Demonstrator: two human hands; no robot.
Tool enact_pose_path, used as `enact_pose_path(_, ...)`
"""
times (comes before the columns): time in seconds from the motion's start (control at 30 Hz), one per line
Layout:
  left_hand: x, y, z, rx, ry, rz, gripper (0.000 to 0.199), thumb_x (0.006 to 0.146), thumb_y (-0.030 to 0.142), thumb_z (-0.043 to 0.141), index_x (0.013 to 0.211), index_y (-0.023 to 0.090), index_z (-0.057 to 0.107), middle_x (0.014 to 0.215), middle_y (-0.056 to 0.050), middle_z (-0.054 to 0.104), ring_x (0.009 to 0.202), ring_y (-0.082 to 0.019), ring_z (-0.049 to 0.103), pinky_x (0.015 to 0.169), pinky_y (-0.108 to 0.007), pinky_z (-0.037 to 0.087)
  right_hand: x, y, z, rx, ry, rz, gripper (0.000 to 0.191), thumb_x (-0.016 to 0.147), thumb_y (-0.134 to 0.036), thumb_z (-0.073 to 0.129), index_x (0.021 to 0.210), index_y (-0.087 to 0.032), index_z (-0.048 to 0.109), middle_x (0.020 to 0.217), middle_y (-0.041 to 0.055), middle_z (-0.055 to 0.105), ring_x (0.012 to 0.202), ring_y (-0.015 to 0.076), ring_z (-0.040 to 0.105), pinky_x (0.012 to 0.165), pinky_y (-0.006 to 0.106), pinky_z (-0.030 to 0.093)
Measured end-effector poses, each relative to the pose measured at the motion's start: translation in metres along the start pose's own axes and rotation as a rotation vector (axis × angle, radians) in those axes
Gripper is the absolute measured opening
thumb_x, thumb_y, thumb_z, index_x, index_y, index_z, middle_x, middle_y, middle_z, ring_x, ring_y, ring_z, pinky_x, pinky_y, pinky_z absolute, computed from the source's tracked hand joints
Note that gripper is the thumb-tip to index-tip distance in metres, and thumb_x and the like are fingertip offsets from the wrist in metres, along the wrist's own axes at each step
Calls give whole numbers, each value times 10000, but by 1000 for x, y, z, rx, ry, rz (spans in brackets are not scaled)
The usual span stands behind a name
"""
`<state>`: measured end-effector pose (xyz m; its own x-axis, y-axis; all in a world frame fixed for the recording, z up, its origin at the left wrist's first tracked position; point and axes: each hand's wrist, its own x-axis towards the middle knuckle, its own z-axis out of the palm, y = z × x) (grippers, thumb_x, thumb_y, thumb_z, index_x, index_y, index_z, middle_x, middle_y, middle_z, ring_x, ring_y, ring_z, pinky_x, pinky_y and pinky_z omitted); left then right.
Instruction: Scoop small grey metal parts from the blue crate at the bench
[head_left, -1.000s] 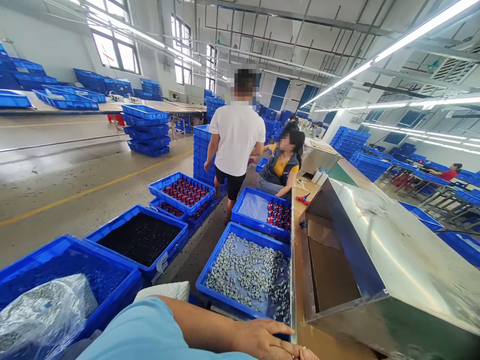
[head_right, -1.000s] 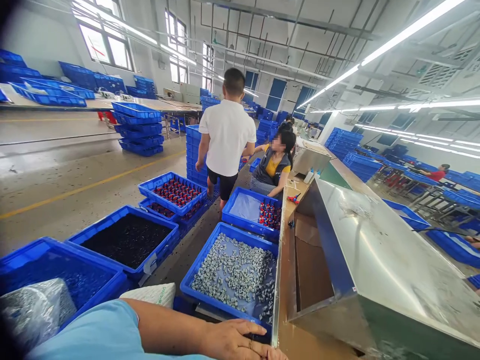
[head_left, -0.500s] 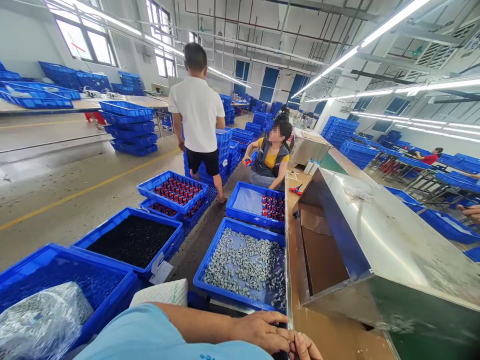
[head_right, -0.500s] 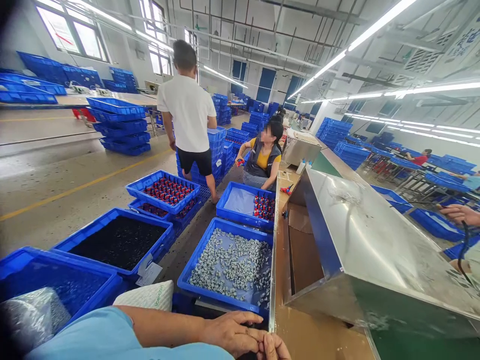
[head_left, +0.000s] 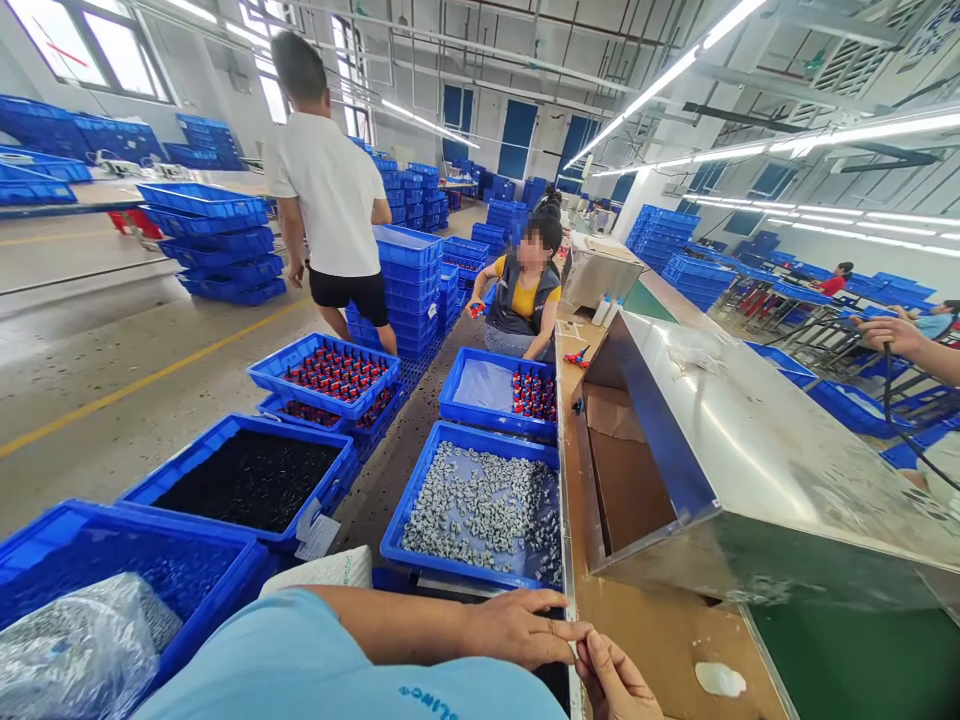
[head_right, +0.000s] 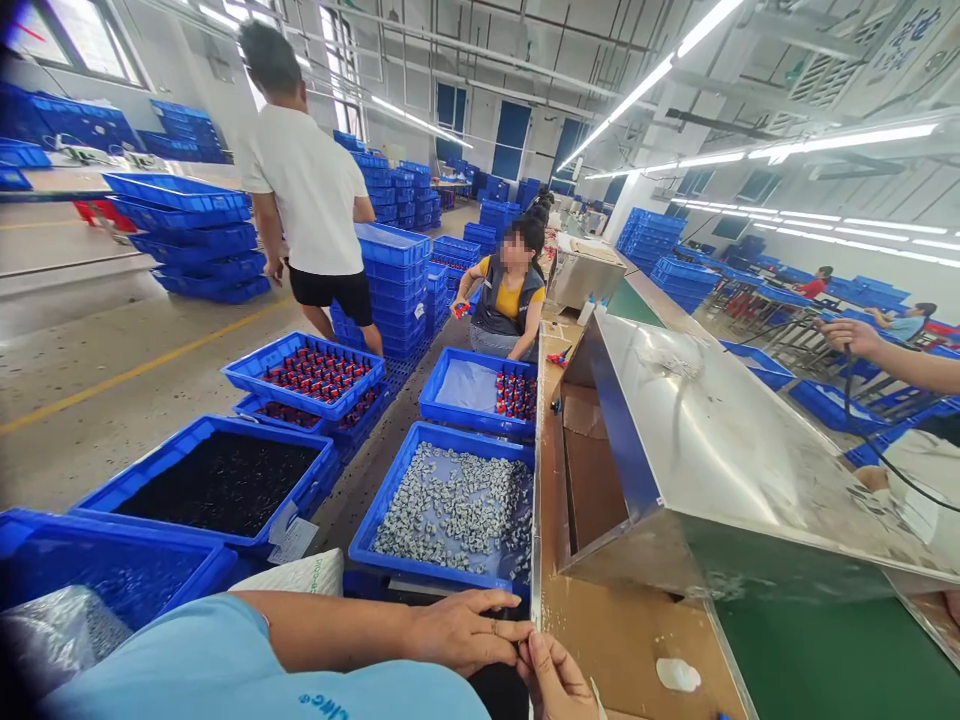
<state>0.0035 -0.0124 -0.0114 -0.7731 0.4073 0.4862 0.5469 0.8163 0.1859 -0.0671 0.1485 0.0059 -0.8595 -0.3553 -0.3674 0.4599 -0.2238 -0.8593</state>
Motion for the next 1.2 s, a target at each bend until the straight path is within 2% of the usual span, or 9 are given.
enact_pose_path(0.23, -3, -2, -6, 83, -83, -16, 296, 912, 247, 453, 1158, 216, 614, 1386, 10, 523, 1276, -185, 480, 1110, -321, 371, 19, -5, -19, -86, -68, 185, 434, 333, -355, 926, 664, -154, 729, 726, 79, 738, 673, 223, 709, 635, 259, 612)
enact_pose_path(0.33, -4, -1, -15, 131, -107, 5, 322, 905, 277, 464, 1186, 227, 613, 1413, 48, 489, 1317, -247, 421, 1033, -342, 449, 18, -5, -19, -53, -62, 182, 433, 324, -343, 930, 657, -158, 724, 694, 53, 728, 656, 189, 697, 623, 230, 599)
enact_pose_path(0.43, -3, -1, -26, 158, -123, 44, 330, 908, 261, 458, 1199, 242, 611, 1425, 60, 472, 1315, -252, 418, 989, -345, 472, 14, -3, -17, -20, -51, 182, 421, 335, -327, 931, 650, -150, 715, 660, 30, 708, 621, 158, 672, 608, 219, 582)
enact_pose_path(0.6, 1, -2, -34, 106, -148, 48, 329, 917, 226, 428, 1191, 238, 610, 1415, 49, 485, 1325, -256, 411, 1009, -363, 456, 7, -5, -12, -112, -123, 71, 430, 424, -450, 893, 658, -150, 692, 658, 15, 671, 633, 143, 626, 666, 235, 552)
enact_pose_path(0.73, 10, -1, -25, -113, -125, 44, 355, 919, 127, 363, 1197, 184, 575, 1308, -44, 596, 1293, -160, 465, 1117, -329, 341, -9, -15, 0, -203, -148, -108, 444, 552, -569, 802, 606, -162, 635, 612, 3, 619, 605, 123, 554, 605, 219, 490)
enact_pose_path(0.83, 11, 5, -15, -272, -40, 4, 309, 931, 143, 356, 1156, 161, 568, 1230, -92, 643, 1276, -139, 487, 1123, -337, 332, -24, -25, 9, -226, -125, -223, 439, 593, -585, 768, 603, -165, 642, 640, 23, 645, 651, 136, 571, 658, 242, 484)
enact_pose_path(0.97, 7, 0, -12, -341, 54, -182, 297, 936, 163, 347, 1086, 206, 600, 1275, -101, 612, 1221, -172, 536, 1035, -401, 437, -34, -29, 12, -225, -89, -175, 421, 575, -573, 768, 641, -166, 678, 615, 28, 672, 606, 149, 603, 668, 300, 505)
enact_pose_path(1.07, 9, -12, -9, -363, 4, -308, 268, 914, 205, 412, 1104, 204, 600, 1282, -111, 603, 1193, -210, 546, 990, -429, 475, -36, -23, 6, -109, -10, -109, 480, 524, -610, 765, 670, -160, 687, 584, 14, 666, 549, 139, 607, 621, 297, 515)
enact_pose_path(1.2, 17, -13, 6, -409, -107, -325, 265, 898, 235, 437, 1104, 185, 596, 1238, -119, 625, 1112, -221, 589, 895, -403, 534, -48, -6, -18, -24, 151, -123, 533, 539, -668, 728, 706, -163, 692, 596, 15, 661, 556, 129, 605, 609, 273, 509)
